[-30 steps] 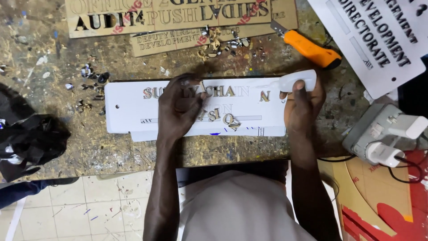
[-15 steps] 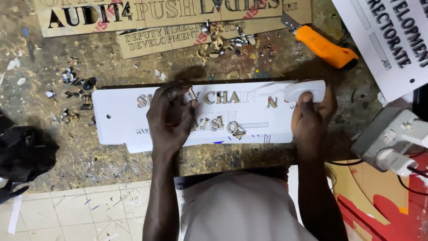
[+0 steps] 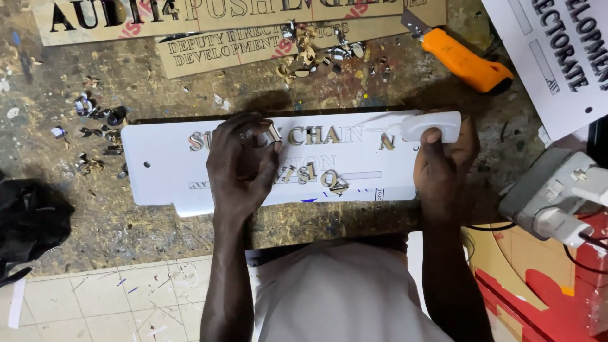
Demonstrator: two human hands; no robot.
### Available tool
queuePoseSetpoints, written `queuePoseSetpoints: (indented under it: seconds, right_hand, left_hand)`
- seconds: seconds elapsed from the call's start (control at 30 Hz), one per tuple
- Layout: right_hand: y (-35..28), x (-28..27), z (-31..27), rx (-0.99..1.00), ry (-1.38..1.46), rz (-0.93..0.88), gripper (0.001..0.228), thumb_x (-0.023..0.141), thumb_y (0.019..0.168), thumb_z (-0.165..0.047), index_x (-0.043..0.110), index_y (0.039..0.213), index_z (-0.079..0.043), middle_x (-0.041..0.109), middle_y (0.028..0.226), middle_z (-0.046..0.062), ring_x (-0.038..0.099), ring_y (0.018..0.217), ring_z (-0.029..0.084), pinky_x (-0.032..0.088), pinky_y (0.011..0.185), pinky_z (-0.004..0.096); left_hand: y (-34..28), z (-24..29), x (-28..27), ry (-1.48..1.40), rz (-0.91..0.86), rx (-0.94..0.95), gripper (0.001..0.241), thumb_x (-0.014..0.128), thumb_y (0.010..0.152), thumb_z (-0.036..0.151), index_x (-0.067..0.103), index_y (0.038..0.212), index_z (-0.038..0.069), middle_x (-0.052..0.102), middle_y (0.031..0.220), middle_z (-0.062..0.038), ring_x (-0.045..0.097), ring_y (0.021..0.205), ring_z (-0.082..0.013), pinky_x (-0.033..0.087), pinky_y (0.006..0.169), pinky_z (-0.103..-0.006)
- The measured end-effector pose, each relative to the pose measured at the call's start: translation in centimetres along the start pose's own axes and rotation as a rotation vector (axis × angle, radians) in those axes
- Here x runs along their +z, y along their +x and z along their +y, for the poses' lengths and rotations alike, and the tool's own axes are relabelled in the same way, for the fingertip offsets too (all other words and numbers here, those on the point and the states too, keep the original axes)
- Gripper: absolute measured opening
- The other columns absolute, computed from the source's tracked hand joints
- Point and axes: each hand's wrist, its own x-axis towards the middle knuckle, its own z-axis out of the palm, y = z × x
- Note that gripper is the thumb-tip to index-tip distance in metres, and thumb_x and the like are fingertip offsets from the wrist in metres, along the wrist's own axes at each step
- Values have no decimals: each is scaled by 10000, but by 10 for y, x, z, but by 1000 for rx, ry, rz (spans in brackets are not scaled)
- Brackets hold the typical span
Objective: Applying adhesive to small decorative letters and mounting them onto a sign board at a workbench.
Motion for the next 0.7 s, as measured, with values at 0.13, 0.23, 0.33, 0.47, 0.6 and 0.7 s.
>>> queuePoseSetpoints:
  seconds: [0.13, 0.23, 0.33, 0.47, 0.6, 0.7]
  right_hand:
    - [1, -4, 7, -16, 16, -10, 444, 796, 1076, -409, 614, 1254, -46, 628, 1056, 61, 659, 1033, 171, 570, 1047, 367]
    - [3, 2, -5, -6, -25, -44, 449, 781, 1102, -420, 608, 1273, -43, 631, 1077, 66, 649, 1046, 178, 580, 1049, 391]
    - [2, 1, -3, -27, -29, -60, 448, 785, 1105, -411, 611, 1274, -34, 643, 1087, 75, 647, 1067, 163, 575, 1050, 388]
    - [4, 3, -5, -44, -56, -70, 435, 785, 1118, -419, 617, 1270, -47, 636, 1099, 71, 644, 1095, 166, 565, 1074, 392]
    - [4, -5, 3, -72, -76, -87, 450, 770, 1130, -415, 606, 1264, -18, 633, 1087, 108, 659, 1082, 203, 569, 1083, 429]
    - [5, -10, 9, -90, -78, -90, 442, 777, 1123, -375, 604, 1270, 4, 626, 1089, 125, 662, 1071, 221, 572, 1070, 439]
  left_hand:
    - [2, 1, 0, -8, -4, 3, 247, 844, 1035, 71, 744, 1258, 37, 798, 1202, -152, 742, 1296, -475, 553, 1143, -622]
    - [1, 1, 0, 13, -8, 15, 247, 858, 1029, 67, 750, 1250, 45, 804, 1196, -138, 753, 1281, -464, 558, 1125, -608]
    - [1, 1, 0, 16, -3, 23, 244, 862, 1029, 60, 751, 1246, 48, 807, 1194, -135, 757, 1276, -461, 560, 1118, -598]
    - [2, 2, 0, 21, -14, 11, 242, 857, 1038, 74, 751, 1254, 62, 802, 1194, -130, 756, 1281, -458, 558, 1102, -594]
    - [1, 2, 0, 29, -18, 9, 245, 859, 1046, 95, 754, 1267, 74, 796, 1202, -124, 754, 1289, -448, 555, 1101, -573]
    - [1, 0, 0, 35, -24, 14, 253, 868, 1035, 87, 756, 1261, 68, 797, 1194, -134, 755, 1282, -453, 557, 1094, -582]
